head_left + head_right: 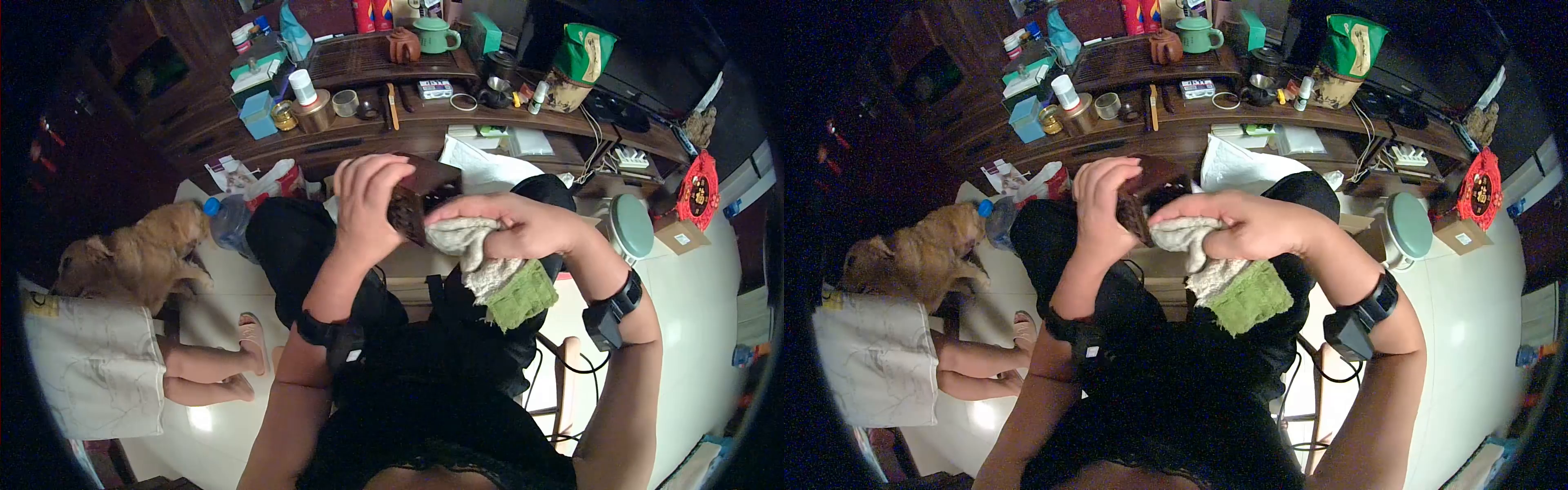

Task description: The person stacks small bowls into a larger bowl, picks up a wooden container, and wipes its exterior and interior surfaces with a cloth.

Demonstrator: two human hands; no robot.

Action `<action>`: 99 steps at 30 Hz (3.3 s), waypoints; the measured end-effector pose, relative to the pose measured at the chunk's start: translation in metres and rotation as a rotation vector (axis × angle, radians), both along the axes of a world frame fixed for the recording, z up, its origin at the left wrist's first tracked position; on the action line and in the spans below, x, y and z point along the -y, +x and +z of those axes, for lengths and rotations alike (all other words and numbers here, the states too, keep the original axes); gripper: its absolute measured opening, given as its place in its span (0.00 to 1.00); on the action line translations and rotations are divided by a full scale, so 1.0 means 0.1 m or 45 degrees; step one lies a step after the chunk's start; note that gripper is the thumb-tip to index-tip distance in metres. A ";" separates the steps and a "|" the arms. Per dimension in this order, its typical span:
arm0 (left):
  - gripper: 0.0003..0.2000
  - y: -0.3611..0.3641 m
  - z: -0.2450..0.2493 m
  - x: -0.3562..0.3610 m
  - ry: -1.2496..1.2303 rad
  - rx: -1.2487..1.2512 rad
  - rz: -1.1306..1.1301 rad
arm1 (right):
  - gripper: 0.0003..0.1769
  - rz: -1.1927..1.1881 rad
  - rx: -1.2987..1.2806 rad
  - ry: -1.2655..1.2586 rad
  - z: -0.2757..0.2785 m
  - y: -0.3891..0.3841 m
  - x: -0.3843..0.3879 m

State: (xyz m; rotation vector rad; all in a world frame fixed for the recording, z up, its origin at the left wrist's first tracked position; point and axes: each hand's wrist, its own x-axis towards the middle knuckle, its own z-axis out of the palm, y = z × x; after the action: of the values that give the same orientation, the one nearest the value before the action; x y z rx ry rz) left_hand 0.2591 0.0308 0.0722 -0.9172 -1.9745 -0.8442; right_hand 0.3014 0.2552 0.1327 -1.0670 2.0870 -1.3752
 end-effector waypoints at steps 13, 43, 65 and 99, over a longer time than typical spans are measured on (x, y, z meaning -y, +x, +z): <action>0.28 -0.29 0.00 0.48 0.265 -0.208 -0.206 | 0.32 -0.399 0.447 -0.442 0.14 0.27 -0.16; 0.20 0.01 -0.10 0.01 -0.141 0.018 -0.018 | 0.22 -0.357 -0.230 0.653 -0.01 0.01 0.33; 0.36 -0.23 0.05 0.24 -0.193 0.296 -0.314 | 0.06 -0.153 -1.617 1.023 0.14 0.04 0.37; 0.25 -0.16 -0.01 0.15 -0.117 -0.138 0.033 | 0.17 -0.327 -0.340 0.401 0.06 -0.02 0.45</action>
State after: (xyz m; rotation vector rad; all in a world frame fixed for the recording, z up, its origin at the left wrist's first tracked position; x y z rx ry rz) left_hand 0.2435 0.0160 0.0714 -0.9677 -1.9404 -0.6794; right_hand 0.2998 0.2097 0.1389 -0.9144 2.6053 -1.0011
